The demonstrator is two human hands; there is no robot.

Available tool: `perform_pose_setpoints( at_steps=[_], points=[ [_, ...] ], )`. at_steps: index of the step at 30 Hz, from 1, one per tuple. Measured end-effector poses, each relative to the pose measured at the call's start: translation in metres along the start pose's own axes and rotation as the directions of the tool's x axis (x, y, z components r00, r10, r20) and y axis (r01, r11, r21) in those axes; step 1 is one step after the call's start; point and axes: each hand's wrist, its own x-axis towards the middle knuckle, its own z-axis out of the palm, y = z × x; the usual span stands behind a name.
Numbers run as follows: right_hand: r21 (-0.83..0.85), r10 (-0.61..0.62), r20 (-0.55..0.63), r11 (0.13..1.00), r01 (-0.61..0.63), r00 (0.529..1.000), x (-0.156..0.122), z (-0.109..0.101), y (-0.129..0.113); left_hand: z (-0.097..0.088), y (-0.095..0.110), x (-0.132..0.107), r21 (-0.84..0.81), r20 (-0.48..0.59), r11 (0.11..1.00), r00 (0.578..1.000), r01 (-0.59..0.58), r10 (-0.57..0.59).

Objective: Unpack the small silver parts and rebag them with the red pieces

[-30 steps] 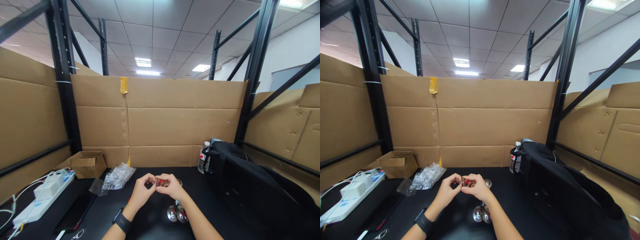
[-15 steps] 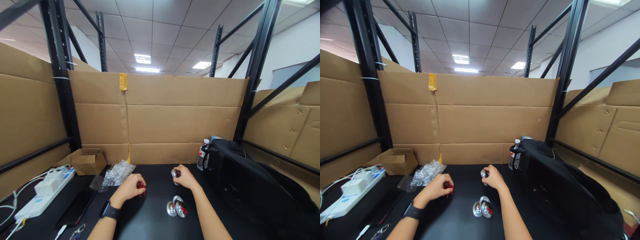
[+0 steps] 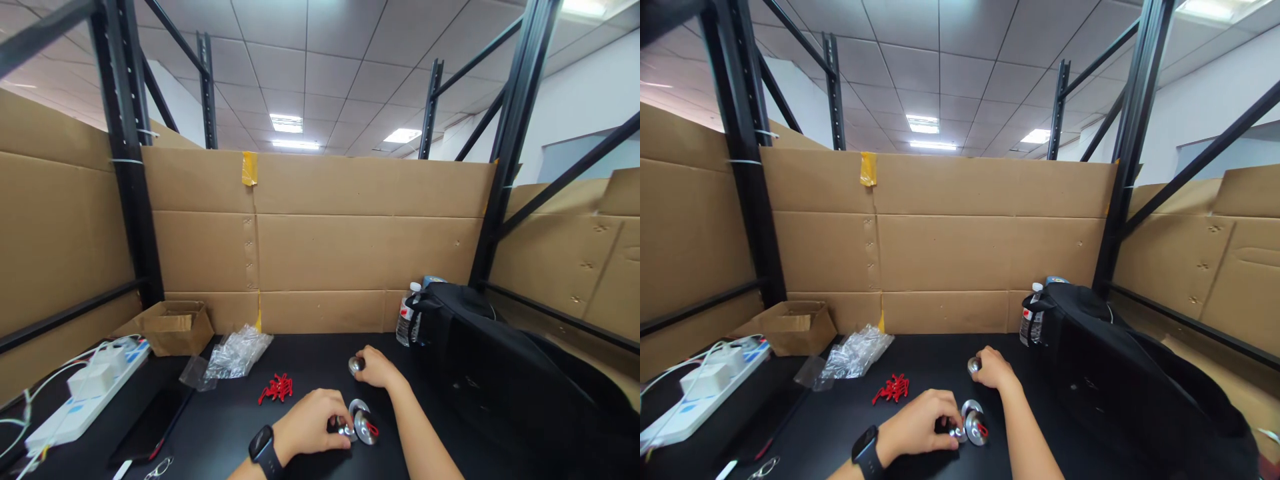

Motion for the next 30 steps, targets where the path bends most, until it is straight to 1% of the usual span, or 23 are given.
perform_pose_setpoints(
  at_steps=[3,7,10,12,14,15,16,18,20,21,22,23,24,27,30],
  points=[
    [-0.011,-0.017,-0.01,1.0,0.017,1.0,-0.004,-0.006,-0.008,0.006,0.002,0.002,0.006,-0.021,1.0,1.0,-0.006,0.007],
    [0.036,-0.074,-0.03,0.997,0.075,0.997,-0.009,-0.013,-0.021,0.008,0.004,0.002,0.041,-0.057,0.999,0.998,-0.004,0.006],
    [0.066,-0.116,-0.02,0.991,0.117,0.993,-0.011,-0.015,-0.027,0.004,0.006,0.001,0.046,-0.031,0.999,0.999,-0.01,0.012],
    [0.102,-0.15,-0.042,0.983,0.153,0.988,-0.012,-0.016,-0.03,0.001,0.007,0.001,0.022,-0.006,1.0,1.0,-0.009,0.009],
    [0.172,-0.182,-0.073,0.966,0.192,0.981,-0.013,-0.017,-0.033,-0.003,0.008,0.001,-0.001,-0.018,1.0,1.0,0.003,-0.003],
    [0.227,-0.196,-0.077,0.951,0.209,0.978,-0.014,-0.018,-0.035,-0.006,0.007,0.0,-0.007,-0.043,1.0,0.999,0.014,-0.015],
    [0.294,-0.212,-0.062,0.93,0.221,0.975,-0.015,-0.019,-0.038,-0.009,0.007,0.0,-0.012,-0.079,1.0,0.996,0.028,-0.029],
    [0.441,-0.271,0.038,0.868,0.227,0.962,-0.017,-0.021,-0.043,-0.017,0.004,-0.002,-0.019,-0.174,0.998,0.983,0.058,-0.06],
    [0.558,-0.365,0.172,0.802,0.215,0.915,-0.02,-0.022,-0.049,-0.026,0.002,-0.005,-0.026,-0.269,0.997,0.96,0.077,-0.081],
    [0.591,-0.412,0.22,0.777,0.215,0.884,-0.022,-0.022,-0.053,-0.031,0.001,-0.006,-0.027,-0.307,0.996,0.947,0.086,-0.09],
    [0.609,-0.449,0.242,0.76,0.225,0.86,-0.023,-0.021,-0.056,-0.035,0.0,-0.008,-0.027,-0.336,0.995,0.937,0.094,-0.097],
    [0.616,-0.471,0.239,0.75,0.243,0.849,-0.024,-0.02,-0.06,-0.038,-0.001,-0.009,-0.025,-0.353,0.995,0.93,0.101,-0.104],
    [0.613,-0.483,0.217,0.744,0.267,0.849,-0.025,-0.018,-0.064,-0.041,-0.001,-0.01,-0.022,-0.36,0.994,0.926,0.108,-0.108],
    [0.59,-0.475,0.121,0.741,0.321,0.872,-0.026,-0.013,-0.073,-0.045,0.0,-0.012,-0.003,-0.347,0.994,0.932,0.108,-0.103],
    [0.592,-0.47,0.081,0.732,0.336,0.879,-0.025,-0.01,-0.076,-0.046,0.0,-0.012,0.018,-0.347,0.995,0.934,0.101,-0.089]
  ],
)
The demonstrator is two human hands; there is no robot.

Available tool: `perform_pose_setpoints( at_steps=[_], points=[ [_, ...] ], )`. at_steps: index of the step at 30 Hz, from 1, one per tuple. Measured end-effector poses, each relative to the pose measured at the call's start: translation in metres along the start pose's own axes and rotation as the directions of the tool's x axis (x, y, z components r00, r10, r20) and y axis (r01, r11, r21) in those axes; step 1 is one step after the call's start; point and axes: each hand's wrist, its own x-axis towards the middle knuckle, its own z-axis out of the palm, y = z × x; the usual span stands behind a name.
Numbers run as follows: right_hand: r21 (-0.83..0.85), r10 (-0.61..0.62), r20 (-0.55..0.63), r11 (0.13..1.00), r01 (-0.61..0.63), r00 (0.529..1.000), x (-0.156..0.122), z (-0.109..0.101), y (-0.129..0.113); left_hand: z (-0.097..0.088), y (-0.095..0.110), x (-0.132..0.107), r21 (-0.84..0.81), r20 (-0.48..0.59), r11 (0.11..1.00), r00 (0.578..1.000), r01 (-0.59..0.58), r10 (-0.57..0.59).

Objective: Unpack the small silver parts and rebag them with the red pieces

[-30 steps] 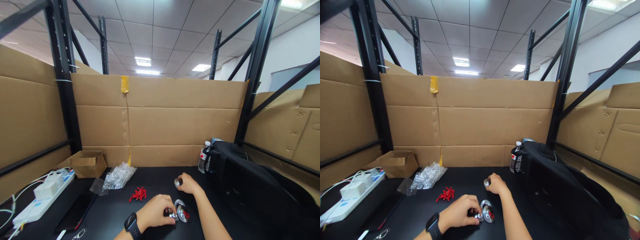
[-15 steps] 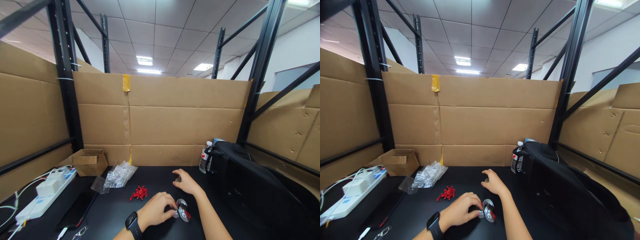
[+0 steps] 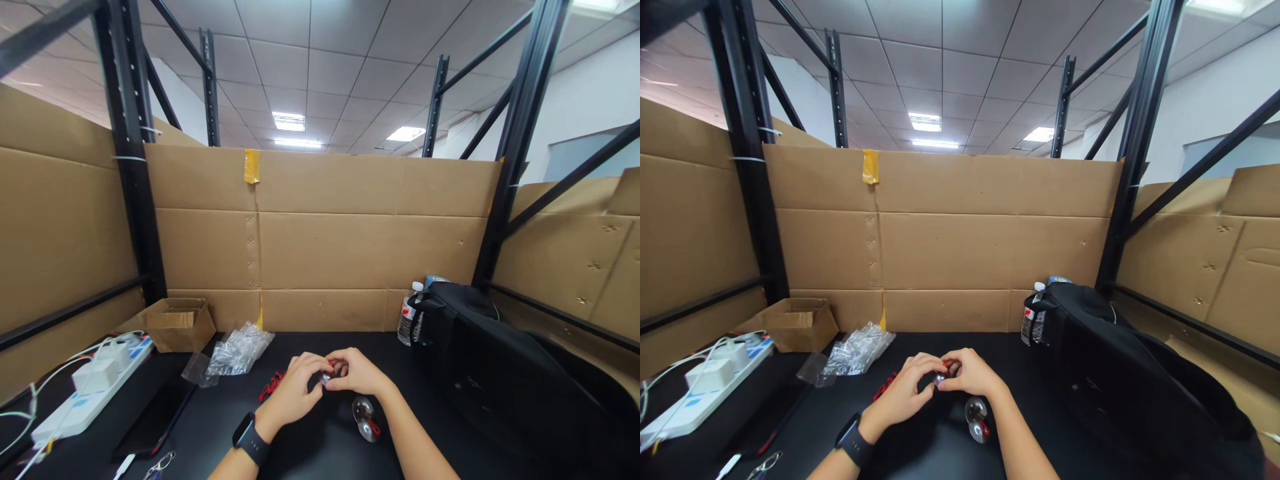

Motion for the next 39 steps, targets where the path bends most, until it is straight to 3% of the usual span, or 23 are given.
perform_pose_setpoints(
  at_steps=[4,7,9,12,18,22,25,27,30,32,36,39],
  points=[
    [0.045,-0.009,-0.058,0.999,0.011,0.998,0.003,0.003,0.001,0.001,-0.002,0.001,0.038,-0.016,0.999,1.0,-0.026,0.027],
    [0.167,0.018,-0.15,0.986,0.008,0.989,0.006,0.008,0.003,0.002,-0.005,0.003,0.066,-0.162,0.996,0.986,0.051,-0.04],
    [0.274,0.049,-0.143,0.962,-0.008,0.989,0.008,0.011,0.004,0.003,-0.007,0.005,0.046,-0.253,0.991,0.961,0.123,-0.108],
    [0.365,0.066,-0.075,0.93,-0.034,0.995,0.009,0.015,0.006,0.004,-0.01,0.006,-0.015,-0.268,0.99,0.953,0.142,-0.141],
    [0.326,0.035,-0.058,0.945,-0.014,0.998,0.009,0.019,0.002,0.008,-0.009,0.007,-0.095,-0.263,0.985,0.95,0.146,-0.166],
    [0.204,0.013,-0.135,0.979,0.015,0.991,0.008,0.008,0.001,-0.001,-0.012,0.008,0.03,-0.289,0.98,0.94,0.198,-0.182],
    [-0.043,0.065,-0.298,0.996,-0.082,0.952,0.003,-0.013,0.012,-0.018,-0.025,0.005,0.139,-0.236,0.964,0.953,0.225,-0.189],
    [-0.218,0.158,-0.415,0.939,-0.266,0.896,-0.003,-0.029,0.026,-0.03,-0.039,0.0,0.172,-0.129,0.951,0.963,0.255,-0.235],
    [-0.347,0.231,-0.466,0.84,-0.417,0.854,-0.011,-0.046,0.05,-0.043,-0.06,-0.008,0.215,0.057,0.918,0.934,0.333,-0.353],
    [-0.379,0.246,-0.458,0.815,-0.438,0.854,-0.013,-0.05,0.063,-0.045,-0.066,-0.011,0.262,0.091,0.9,0.919,0.349,-0.383],
    [-0.398,0.255,-0.415,0.812,-0.426,0.873,-0.01,-0.046,0.078,-0.029,-0.045,-0.008,0.308,-0.014,0.916,0.964,0.258,-0.267],
    [-0.369,0.256,-0.372,0.841,-0.395,0.892,-0.01,-0.044,0.08,-0.002,-0.01,-0.005,0.166,0.093,0.983,0.991,0.079,-0.096]
  ],
)
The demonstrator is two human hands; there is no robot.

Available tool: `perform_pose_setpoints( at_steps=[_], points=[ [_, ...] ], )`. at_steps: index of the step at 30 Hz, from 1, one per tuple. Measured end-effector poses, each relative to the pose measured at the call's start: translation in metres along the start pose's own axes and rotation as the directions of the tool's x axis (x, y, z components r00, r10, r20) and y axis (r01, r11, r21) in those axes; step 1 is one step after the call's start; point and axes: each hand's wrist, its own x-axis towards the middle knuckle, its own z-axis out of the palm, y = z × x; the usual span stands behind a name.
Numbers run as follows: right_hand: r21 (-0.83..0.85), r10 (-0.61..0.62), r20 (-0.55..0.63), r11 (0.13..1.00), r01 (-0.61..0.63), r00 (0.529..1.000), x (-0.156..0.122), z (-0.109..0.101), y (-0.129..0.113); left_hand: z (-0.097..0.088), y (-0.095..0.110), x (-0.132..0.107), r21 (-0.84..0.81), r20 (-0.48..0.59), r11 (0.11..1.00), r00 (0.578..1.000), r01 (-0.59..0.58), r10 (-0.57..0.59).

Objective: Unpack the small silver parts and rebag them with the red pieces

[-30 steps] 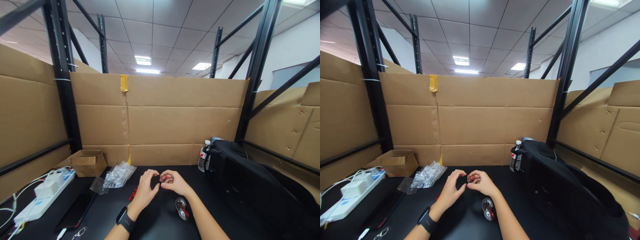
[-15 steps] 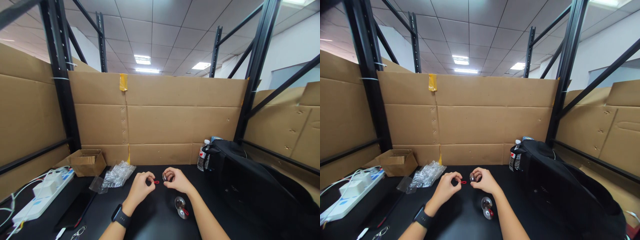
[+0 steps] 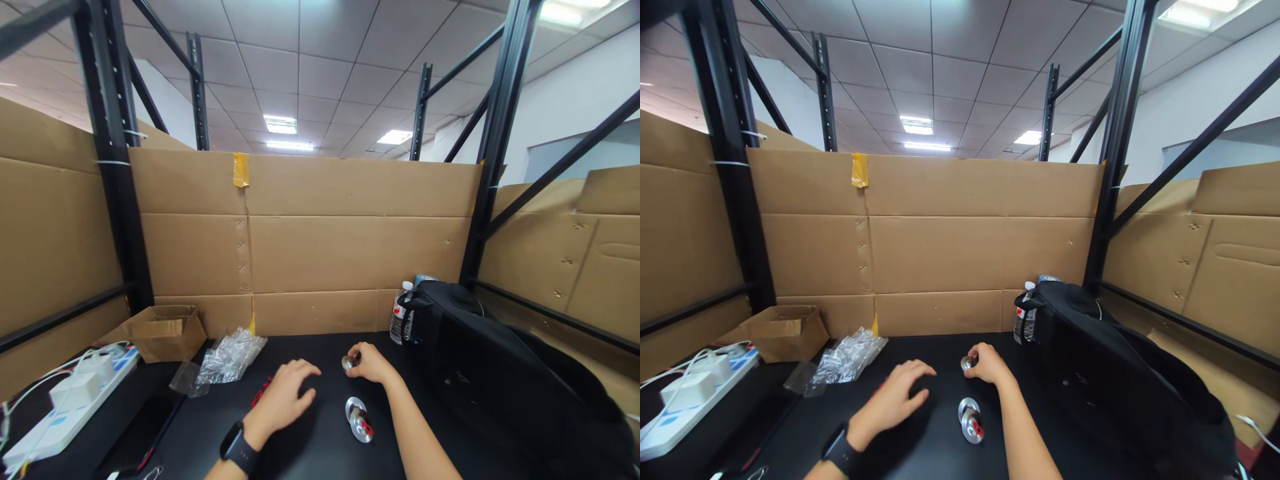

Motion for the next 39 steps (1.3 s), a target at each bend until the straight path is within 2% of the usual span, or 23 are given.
perform_pose_setpoints(
  at_steps=[2,4,7,9,15,22,29,33,34,36,39],
  points=[
    [0.03,0.003,0.026,1.0,-0.004,1.0,-0.001,-0.001,0.0,0.016,0.023,0.0,-0.101,0.112,0.988,0.985,-0.119,0.13],
    [0.031,0.027,0.028,0.999,-0.028,0.999,-0.003,-0.004,0.0,0.029,0.039,-0.001,-0.143,0.19,0.971,0.958,-0.191,0.216],
    [0.008,0.029,0.038,1.0,-0.03,0.999,-0.006,-0.008,-0.003,0.041,0.047,-0.003,-0.141,0.273,0.956,0.919,-0.256,0.286],
    [0.003,0.003,0.054,1.0,-0.003,0.999,-0.008,-0.009,-0.006,0.043,0.046,-0.003,-0.127,0.282,0.955,0.913,-0.268,0.294],
    [-0.012,-0.025,0.058,1.0,0.026,0.998,-0.006,-0.009,-0.008,0.049,0.047,-0.003,-0.04,0.199,0.976,0.956,-0.214,0.218],
    [-0.028,-0.035,0.072,0.999,0.038,0.997,-0.006,-0.011,-0.01,0.063,0.046,-0.006,0.095,0.164,0.965,0.96,-0.245,0.228],
    [0.001,-0.048,0.058,0.999,0.048,0.997,-0.009,-0.013,-0.017,0.052,0.039,-0.002,-0.009,0.117,0.981,0.974,-0.193,0.192],
    [0.098,-0.124,0.009,0.988,0.123,0.992,-0.012,-0.016,-0.03,0.046,0.04,0.001,-0.071,0.065,0.98,0.979,-0.186,0.191],
    [0.147,-0.157,0.019,0.977,0.152,0.987,-0.014,-0.017,-0.035,0.044,0.039,0.003,-0.079,0.034,0.981,0.983,-0.178,0.181],
    [0.274,-0.244,0.116,0.939,0.205,0.963,-0.017,-0.018,-0.044,0.038,0.034,0.005,-0.083,-0.059,0.986,0.989,-0.142,0.138],
    [0.449,-0.373,0.276,0.865,0.224,0.886,-0.021,-0.015,-0.06,0.027,0.024,0.008,-0.066,-0.218,0.996,0.975,-0.064,0.048]
  ],
)
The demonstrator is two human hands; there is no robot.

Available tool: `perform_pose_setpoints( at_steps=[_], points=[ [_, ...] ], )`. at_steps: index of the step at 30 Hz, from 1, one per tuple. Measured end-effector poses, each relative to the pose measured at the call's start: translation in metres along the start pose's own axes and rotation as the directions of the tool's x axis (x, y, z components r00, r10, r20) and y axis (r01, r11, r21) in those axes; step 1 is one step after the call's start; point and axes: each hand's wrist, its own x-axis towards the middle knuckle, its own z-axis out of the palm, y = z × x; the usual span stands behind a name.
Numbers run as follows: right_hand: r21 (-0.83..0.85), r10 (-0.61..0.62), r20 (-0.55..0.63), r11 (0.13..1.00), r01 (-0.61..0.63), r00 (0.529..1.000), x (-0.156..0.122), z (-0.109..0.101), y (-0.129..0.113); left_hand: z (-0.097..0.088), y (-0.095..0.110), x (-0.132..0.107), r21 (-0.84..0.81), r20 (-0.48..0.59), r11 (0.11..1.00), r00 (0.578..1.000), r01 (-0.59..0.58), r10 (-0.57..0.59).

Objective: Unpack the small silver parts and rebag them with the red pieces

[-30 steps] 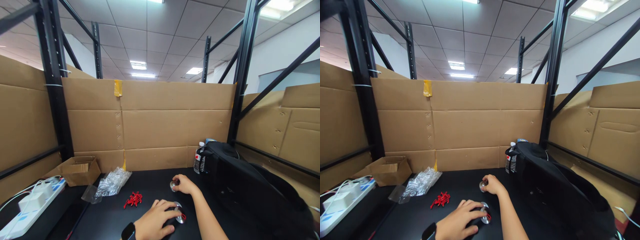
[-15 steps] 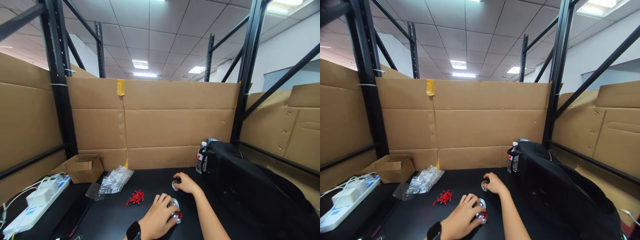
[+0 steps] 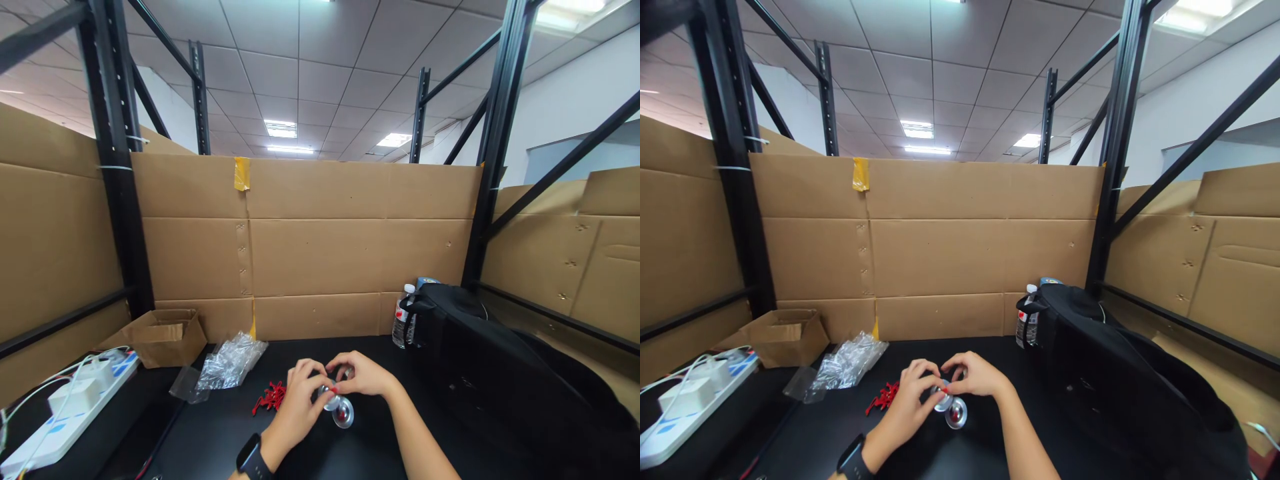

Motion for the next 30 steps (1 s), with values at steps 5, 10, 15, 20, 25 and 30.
perform_pose_setpoints(
  at_steps=[5,10,15,20,25,30],
  points=[
    [0.037,-0.069,-0.01,0.997,0.069,0.998,0.009,0.021,-0.015,-0.011,-0.012,0.004,0.027,-0.127,0.997,0.99,0.068,-0.064],
    [-0.135,-0.176,-0.084,0.977,0.164,0.981,0.017,0.04,-0.02,-0.008,-0.015,0.004,0.044,-0.139,0.996,0.987,0.083,-0.076],
    [-0.278,-0.183,-0.094,0.949,0.151,0.979,0.019,0.049,-0.022,-0.007,-0.016,0.004,0.034,-0.14,0.995,0.987,0.09,-0.085],
    [-0.402,-0.176,-0.13,0.909,0.111,0.976,0.013,0.046,-0.037,-0.008,-0.018,0.005,0.071,-0.181,0.991,0.979,0.113,-0.098],
    [-0.449,-0.117,-0.208,0.894,0.012,0.971,0.008,0.042,-0.047,-0.009,-0.023,0.006,0.049,-0.265,0.988,0.956,0.147,-0.129],
    [-0.17,-0.007,-0.387,0.983,-0.064,0.922,0.016,0.039,-0.032,-0.012,-0.027,0.007,-0.04,-0.289,0.99,0.947,0.138,-0.143]
  ],
)
